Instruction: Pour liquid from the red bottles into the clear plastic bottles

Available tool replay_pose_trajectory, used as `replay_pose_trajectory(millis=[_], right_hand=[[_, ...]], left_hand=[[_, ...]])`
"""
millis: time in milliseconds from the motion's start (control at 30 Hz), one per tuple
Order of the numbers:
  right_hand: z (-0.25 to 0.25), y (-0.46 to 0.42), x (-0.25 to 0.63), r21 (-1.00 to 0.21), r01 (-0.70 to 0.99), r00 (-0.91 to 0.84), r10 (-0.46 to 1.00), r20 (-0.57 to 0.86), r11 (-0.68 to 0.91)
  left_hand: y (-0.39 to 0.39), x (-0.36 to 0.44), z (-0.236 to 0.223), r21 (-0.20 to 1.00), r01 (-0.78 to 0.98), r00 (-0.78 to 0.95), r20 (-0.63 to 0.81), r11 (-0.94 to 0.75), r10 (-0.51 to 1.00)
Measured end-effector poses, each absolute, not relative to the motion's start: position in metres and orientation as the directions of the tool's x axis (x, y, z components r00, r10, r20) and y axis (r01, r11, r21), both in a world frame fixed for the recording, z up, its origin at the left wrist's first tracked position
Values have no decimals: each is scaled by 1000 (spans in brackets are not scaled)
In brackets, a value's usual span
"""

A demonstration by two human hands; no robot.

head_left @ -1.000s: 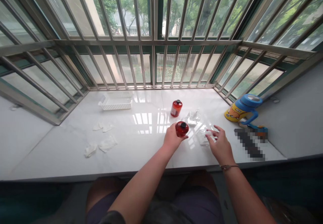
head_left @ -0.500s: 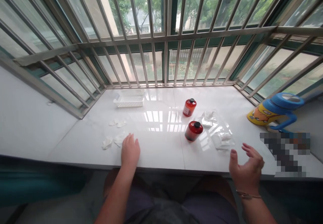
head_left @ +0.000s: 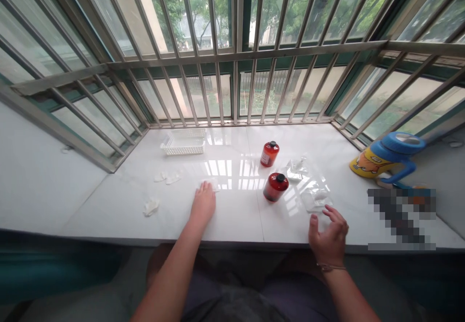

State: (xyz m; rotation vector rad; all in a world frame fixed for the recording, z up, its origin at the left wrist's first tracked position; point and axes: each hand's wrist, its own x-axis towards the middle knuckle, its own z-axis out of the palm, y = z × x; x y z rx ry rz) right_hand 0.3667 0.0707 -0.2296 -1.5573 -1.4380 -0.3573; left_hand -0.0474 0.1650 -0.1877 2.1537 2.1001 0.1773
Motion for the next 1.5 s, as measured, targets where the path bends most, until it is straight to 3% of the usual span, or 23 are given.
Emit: replay_pose_trajectory(millis=[200, 367, 467, 700, 867, 1033, 1100, 1200, 1333, 1500], right_hand=[[-231, 71, 366, -427, 895, 268, 609, 747, 129], [-232, 71, 366, -440, 889, 276, 620, 734, 126], [-231, 70, 366, -448, 887, 284, 630, 723, 114], [-230, 70, 365, -446, 889, 291, 630, 720, 99], [-232, 71, 366, -440, 893, 286, 629, 723, 99], [-235, 74, 367, -403, 906, 259, 588, 767, 127], [-235, 75, 367, -395, 910, 252, 585, 771, 128], [-234, 75, 366, -388, 913, 245, 587, 772, 129], [-232, 75, 365, -390, 910, 234, 597, 767, 144], [-230, 75, 364, -413, 901, 257, 606, 753, 130]], left_hand=[[154, 65, -190, 283, 867, 433, -18, -411, 901], [118, 84, -199, 312, 823, 499, 0, -474, 867], [121, 49, -197, 260, 899, 371, -22, -353, 928], [137, -107, -179, -62, 983, -171, 28, 173, 985], [126, -172, -178, -93, 938, -329, 56, 333, 943], [136, -136, -173, 61, 952, -304, 100, 299, 947], [149, -102, -165, 238, 946, -254, 126, 220, 959], [178, -37, -149, 647, 761, -137, 99, 41, 986], [236, 57, -128, 758, 632, 93, 131, -160, 987], [315, 142, -105, 786, 507, 273, 244, -355, 931]])
